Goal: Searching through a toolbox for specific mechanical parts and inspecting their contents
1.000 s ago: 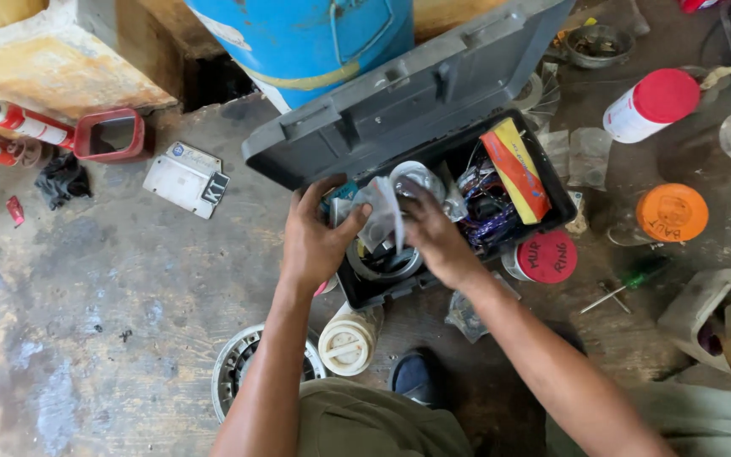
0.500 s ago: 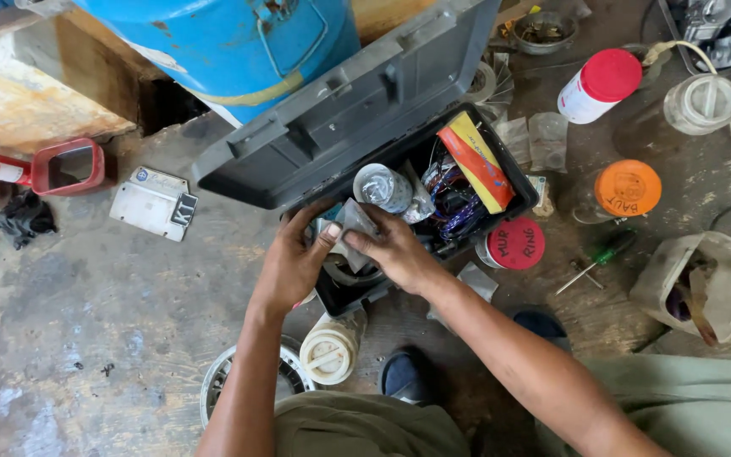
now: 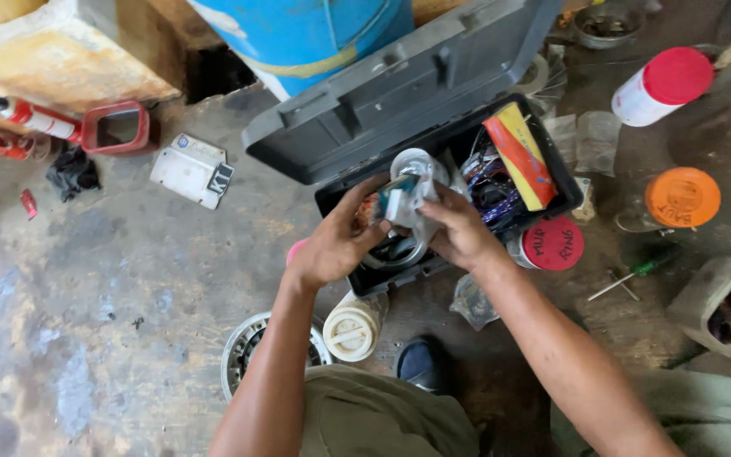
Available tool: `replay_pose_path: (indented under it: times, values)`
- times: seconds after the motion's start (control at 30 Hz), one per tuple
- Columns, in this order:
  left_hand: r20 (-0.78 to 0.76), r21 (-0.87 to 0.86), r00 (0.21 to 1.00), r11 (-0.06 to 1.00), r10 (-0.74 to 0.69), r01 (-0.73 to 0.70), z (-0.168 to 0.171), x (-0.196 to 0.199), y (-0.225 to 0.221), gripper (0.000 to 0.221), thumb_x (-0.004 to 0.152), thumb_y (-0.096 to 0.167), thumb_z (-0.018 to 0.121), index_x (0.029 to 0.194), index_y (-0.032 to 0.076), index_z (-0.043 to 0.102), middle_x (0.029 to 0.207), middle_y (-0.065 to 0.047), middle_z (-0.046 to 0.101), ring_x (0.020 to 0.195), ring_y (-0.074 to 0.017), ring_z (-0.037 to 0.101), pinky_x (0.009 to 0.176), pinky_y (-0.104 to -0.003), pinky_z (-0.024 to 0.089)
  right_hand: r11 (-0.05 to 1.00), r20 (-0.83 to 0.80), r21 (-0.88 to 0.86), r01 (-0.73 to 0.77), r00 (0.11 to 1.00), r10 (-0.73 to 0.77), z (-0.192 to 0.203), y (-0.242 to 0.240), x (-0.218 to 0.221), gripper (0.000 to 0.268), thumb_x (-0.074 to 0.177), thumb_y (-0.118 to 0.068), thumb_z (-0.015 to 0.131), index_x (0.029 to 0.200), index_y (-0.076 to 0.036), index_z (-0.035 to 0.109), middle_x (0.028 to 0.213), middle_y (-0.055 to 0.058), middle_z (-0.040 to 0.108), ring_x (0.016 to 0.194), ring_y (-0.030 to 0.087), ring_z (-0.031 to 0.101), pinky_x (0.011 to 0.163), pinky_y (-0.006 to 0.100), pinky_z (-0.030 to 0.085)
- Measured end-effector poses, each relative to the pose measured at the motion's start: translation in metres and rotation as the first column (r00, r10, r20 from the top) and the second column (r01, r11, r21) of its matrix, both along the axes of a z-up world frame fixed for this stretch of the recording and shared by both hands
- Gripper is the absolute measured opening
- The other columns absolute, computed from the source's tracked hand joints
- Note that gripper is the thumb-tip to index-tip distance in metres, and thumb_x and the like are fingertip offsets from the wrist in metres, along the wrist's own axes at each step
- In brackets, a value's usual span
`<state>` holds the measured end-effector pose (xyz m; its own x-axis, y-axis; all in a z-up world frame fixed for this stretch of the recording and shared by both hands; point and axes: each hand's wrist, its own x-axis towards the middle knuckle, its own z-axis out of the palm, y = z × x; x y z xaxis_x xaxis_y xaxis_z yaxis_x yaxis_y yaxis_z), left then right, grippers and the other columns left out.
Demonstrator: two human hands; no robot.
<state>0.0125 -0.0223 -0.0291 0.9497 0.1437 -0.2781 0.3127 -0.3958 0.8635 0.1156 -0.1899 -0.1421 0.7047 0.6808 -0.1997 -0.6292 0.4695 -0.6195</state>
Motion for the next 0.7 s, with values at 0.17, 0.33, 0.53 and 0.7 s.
replay_pose_path:
  times: [0.17, 0.33, 0.53, 0.7]
  values:
    - [0.012, 0.057, 0.999, 0.997, 0.052, -0.052, -0.016, -0.001, -0.001, 0.062, 0.093, 0.015, 0.064, 0.152, 0.019, 0.047, 0.137, -0.025, 0.061, 0.131, -0.0496, 0.055, 0.109, -0.058, 0.048, 0.999, -0.014, -0.011, -0.045, 0.999, 0.045, -0.042, -0.011, 0.020, 0.038, 0.086, -0.014, 0.078, 0.118, -0.002, 0.062, 0.092, 0.011, 0.072, 0.082, 0.025, 0.075, 0.074, 0.042, 0.064]
    - [0.024, 0.013, 0.999, 0.999, 0.033, -0.033, -0.025, -0.001, 0.002, 0.061, 0.095, 0.006, 0.054, 0.155, 0.009, 0.040, 0.137, -0.032, 0.058, 0.130, -0.0573, 0.052, 0.106, -0.066, 0.047, 0.995, 0.012, 0.007, -0.098, 0.995, 0.098, -0.039, -0.013, 0.018, 0.033, 0.088, -0.008, 0.074, 0.118, -0.001, 0.062, 0.091, 0.011, 0.072, 0.084, 0.025, 0.076, 0.078, 0.042, 0.063]
    - [-0.042, 0.010, 0.998, 0.998, 0.057, -0.057, -0.035, -0.001, 0.004, 0.074, 0.087, 0.010, 0.060, 0.156, 0.011, 0.033, 0.137, -0.031, 0.059, 0.131, -0.0533, 0.053, 0.110, -0.062, 0.047, 0.987, 0.022, 0.066, -0.145, 0.989, 0.144, -0.022, -0.007, 0.003, 0.039, 0.085, -0.010, 0.076, 0.119, 0.001, 0.059, 0.093, 0.011, 0.072, 0.087, 0.024, 0.074, 0.078, 0.043, 0.061]
    - [-0.113, 0.048, 0.993, 0.999, 0.026, -0.021, -0.006, 0.006, -0.003, 0.076, 0.092, 0.014, 0.050, 0.161, 0.016, 0.017, 0.136, -0.034, 0.058, 0.125, -0.0590, 0.053, 0.106, -0.067, 0.046, 0.968, 0.147, 0.086, -0.235, 0.964, 0.221, -0.049, -0.005, 0.012, 0.051, 0.088, -0.010, 0.070, 0.135, -0.001, 0.054, 0.104, 0.017, 0.072, 0.091, 0.028, 0.073, 0.086, 0.046, 0.059]
